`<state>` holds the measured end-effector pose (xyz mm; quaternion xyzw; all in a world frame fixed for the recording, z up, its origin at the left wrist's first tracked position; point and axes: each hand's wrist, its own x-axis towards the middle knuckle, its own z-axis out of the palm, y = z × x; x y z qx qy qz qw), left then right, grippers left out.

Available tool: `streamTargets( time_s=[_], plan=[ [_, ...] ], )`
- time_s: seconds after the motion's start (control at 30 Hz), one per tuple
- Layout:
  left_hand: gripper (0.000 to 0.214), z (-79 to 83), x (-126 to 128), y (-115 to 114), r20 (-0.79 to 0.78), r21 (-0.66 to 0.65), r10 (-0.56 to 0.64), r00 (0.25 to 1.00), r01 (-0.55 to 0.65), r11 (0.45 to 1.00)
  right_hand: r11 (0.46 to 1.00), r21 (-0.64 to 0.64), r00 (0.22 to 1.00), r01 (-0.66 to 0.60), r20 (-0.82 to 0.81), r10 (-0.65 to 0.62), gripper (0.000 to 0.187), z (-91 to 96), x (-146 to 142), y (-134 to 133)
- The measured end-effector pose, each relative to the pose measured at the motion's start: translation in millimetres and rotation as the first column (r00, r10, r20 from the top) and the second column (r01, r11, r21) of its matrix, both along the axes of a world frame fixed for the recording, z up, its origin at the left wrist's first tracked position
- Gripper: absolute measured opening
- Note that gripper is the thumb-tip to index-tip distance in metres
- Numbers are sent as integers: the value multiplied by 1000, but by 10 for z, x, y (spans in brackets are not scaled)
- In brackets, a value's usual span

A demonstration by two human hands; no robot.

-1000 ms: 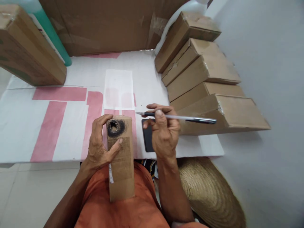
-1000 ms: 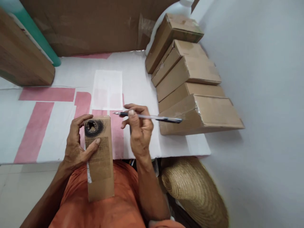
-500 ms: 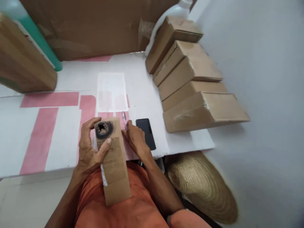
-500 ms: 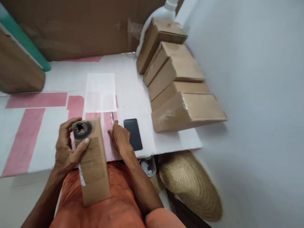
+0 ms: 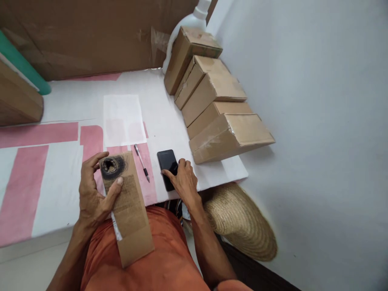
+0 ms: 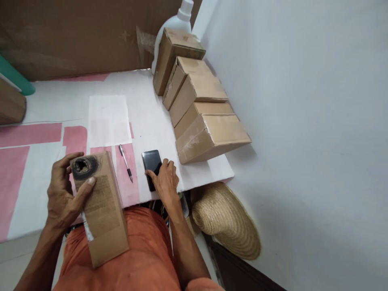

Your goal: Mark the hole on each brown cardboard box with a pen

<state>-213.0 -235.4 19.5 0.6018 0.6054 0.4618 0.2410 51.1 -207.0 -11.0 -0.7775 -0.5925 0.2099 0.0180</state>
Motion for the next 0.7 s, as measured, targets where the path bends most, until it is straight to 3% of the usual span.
streamTargets(
  time_s=[0.13, 0.23, 0.37, 0.43, 0.5, 0.6, 0.7],
  plan=[
    [64, -12, -11, -33, 14, 0, 22, 1000, -22, 1000, 998, -54, 999, -36, -34, 34, 63, 3, 50, -32],
    [63, -14, -6, -32, 11, 12, 23, 1000, -23, 1000, 999, -49, 996, 17, -88, -21, 66, -44, 79, -41],
    [63, -3, 3, -22, -25, 38, 6, 1000, -5, 999, 993, -5, 917, 117, -384, -110, 45, -229, 86, -63],
    [63, -1, 0, -28, -35, 45, 4, 999, -3, 999, 987, 8, 760, 160, -639, -119, 35, -288, 82, -100],
    [63, -7, -5, -40, -41, 45, 10, 999, -8, 999, 971, -66, 505, 228, -845, -176, 40, -246, 80, -147],
    [62, -22, -1, -56, -55, 55, 17, 998, -14, 998, 936, -289, 119, 202, -941, -316, 55, 43, 87, -208],
    [60, -24, 29, -43, -52, 72, 18, 998, -14, 997, 941, -336, -68, 35, -940, -333, 53, 443, 60, -239]
  ],
)
